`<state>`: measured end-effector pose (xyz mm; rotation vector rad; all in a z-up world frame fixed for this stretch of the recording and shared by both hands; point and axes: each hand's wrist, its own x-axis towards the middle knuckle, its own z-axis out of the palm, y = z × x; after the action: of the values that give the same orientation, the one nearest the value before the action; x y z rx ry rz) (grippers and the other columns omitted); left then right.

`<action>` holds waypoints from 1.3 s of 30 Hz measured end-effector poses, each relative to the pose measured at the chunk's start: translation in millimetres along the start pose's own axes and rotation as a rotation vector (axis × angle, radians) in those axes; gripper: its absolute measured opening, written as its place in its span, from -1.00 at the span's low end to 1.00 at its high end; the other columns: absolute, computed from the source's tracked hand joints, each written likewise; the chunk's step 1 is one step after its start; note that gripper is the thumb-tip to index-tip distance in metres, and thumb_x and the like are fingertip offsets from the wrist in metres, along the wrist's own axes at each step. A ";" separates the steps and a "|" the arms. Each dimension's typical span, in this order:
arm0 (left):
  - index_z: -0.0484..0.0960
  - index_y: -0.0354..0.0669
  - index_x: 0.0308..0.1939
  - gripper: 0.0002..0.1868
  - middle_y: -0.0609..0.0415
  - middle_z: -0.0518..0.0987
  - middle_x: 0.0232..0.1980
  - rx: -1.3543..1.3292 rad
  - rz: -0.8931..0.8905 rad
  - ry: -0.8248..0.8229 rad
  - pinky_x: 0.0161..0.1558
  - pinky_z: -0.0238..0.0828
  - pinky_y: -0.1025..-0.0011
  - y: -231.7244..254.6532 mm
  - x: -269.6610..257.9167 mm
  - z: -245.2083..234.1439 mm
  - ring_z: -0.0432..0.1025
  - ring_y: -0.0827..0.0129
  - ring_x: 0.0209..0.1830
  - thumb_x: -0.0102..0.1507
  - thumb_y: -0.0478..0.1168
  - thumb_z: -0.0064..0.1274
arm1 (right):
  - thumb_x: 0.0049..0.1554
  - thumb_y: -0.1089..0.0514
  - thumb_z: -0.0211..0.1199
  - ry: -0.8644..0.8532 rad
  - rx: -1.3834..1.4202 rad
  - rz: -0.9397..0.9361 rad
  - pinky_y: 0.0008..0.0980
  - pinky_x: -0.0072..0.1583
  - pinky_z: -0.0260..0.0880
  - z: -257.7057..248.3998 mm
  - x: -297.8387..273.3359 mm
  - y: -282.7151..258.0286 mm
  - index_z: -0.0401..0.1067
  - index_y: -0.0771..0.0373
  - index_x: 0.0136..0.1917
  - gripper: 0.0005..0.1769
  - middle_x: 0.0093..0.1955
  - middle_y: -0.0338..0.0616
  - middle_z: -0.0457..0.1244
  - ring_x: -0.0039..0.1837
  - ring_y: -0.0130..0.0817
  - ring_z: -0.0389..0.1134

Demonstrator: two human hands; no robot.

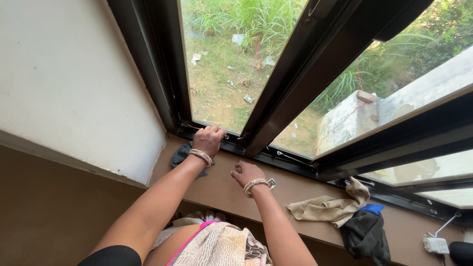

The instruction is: The person wipes the lower and side edges of a window frame and the adjacent windowsill using a cloth. They move a small speaker and other items on the sill to reach the frame, then wipe the sill and reposition the items.

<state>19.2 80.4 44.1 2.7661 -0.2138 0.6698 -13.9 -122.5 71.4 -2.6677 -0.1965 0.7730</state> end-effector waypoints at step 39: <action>0.00 0.06 0.59 -0.31 0.10 -0.19 0.71 0.017 -0.117 -0.521 0.55 -0.47 -0.02 59.7 -118.8 57.5 -0.34 0.13 0.71 0.43 0.19 -0.41 | 0.11 0.04 0.06 -0.013 -0.209 -0.066 -0.11 0.22 0.41 -5.2 20.7 4.3 0.54 -0.07 0.20 -0.58 0.13 -0.06 0.42 0.19 -0.04 0.42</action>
<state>-73.5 15.0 -45.9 2.8871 -0.1488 -0.0883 6.5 -123.3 63.7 -2.8350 -0.3870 0.7878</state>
